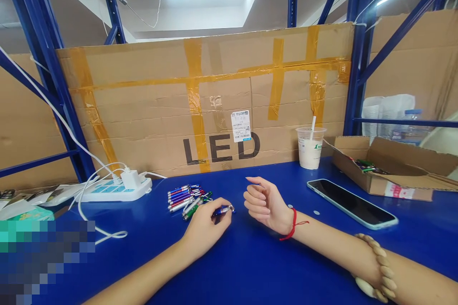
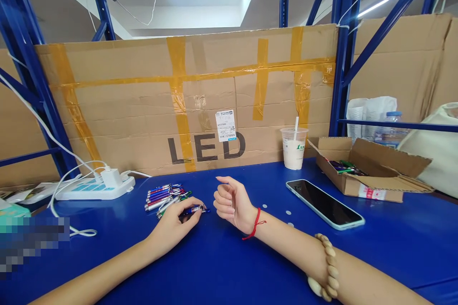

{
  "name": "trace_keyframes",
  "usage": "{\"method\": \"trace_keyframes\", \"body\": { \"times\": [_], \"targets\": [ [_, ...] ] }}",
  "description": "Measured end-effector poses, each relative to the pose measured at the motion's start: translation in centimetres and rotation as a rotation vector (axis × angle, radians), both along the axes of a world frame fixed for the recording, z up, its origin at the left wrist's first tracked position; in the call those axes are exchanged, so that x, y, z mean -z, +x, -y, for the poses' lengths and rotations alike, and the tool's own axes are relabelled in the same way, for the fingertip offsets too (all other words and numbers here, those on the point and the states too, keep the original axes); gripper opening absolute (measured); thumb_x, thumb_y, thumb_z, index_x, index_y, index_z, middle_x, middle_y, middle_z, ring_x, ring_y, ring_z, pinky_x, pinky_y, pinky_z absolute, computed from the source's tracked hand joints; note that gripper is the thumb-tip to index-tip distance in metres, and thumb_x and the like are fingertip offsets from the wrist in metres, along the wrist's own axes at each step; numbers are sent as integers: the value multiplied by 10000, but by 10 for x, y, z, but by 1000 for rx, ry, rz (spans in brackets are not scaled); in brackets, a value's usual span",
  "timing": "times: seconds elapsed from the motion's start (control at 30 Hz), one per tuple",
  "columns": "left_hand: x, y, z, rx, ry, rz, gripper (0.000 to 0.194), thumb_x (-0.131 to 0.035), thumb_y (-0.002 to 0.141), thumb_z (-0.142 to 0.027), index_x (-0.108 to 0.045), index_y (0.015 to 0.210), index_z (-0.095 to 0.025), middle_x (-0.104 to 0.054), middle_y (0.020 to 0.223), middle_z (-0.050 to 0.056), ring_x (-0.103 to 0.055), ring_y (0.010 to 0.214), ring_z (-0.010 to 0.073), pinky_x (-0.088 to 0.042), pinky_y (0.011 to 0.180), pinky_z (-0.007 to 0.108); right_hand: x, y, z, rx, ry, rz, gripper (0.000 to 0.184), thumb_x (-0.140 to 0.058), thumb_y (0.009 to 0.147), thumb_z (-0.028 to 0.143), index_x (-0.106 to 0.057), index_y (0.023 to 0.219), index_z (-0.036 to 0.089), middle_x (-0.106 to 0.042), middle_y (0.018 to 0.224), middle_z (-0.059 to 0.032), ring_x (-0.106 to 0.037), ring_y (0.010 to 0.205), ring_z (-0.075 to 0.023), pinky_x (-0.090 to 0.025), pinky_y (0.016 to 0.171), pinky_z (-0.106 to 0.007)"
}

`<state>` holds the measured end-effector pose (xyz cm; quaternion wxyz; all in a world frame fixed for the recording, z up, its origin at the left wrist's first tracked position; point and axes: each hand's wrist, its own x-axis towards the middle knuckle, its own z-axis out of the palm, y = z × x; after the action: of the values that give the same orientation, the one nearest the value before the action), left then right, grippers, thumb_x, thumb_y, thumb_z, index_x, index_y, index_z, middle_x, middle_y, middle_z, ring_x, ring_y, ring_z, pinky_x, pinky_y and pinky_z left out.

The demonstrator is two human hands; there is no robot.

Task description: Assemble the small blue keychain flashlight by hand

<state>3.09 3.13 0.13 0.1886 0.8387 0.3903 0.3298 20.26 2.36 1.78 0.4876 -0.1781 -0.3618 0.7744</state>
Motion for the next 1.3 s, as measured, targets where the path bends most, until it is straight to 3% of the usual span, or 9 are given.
{"method": "trace_keyframes", "body": {
  "times": [0.37, 0.6, 0.97, 1.3],
  "targets": [
    [0, 0, 0, -14, 24, 3, 174, -450, 768, -219, -614, 814, -182, -595, 660, -16, -420, 479, 95, -352, 482, 200, 1, 0, 0, -9, 16, 31, 509, -567, 729, 324, -242, 366, 177, -264, 310, 76, -203, 261, -21, -168, 256, -137],
    [-1, 0, 1, -20, 12, -6, 161, -454, 763, -218, -600, 825, -187, -572, 639, -24, -416, 491, 101, -349, 491, 205, 3, -3, 0, 107, 16, 96, 254, -637, 686, 270, -443, 570, 155, -443, 524, 78, -265, 330, -2, -192, 305, -137],
    [0, 1, 1, -21, -15, -3, 137, -461, 767, -234, -576, 830, -195, -513, 589, -46, -424, 492, 106, -339, 499, 207, 3, -3, -1, 138, -5, 79, 183, -511, 555, 142, -337, 592, 182, -450, 564, 75, -263, 352, -19, -119, 342, -164],
    [-1, 0, 2, -6, -44, -6, 120, -456, 767, -221, -557, 824, -188, -486, 585, -49, -413, 502, 106, -321, 512, 212, 2, -3, 2, 141, 2, 105, 174, -508, 524, 174, -350, 596, 182, -568, 674, 46, -334, 358, -38, -126, 369, -190]
  ]
}}
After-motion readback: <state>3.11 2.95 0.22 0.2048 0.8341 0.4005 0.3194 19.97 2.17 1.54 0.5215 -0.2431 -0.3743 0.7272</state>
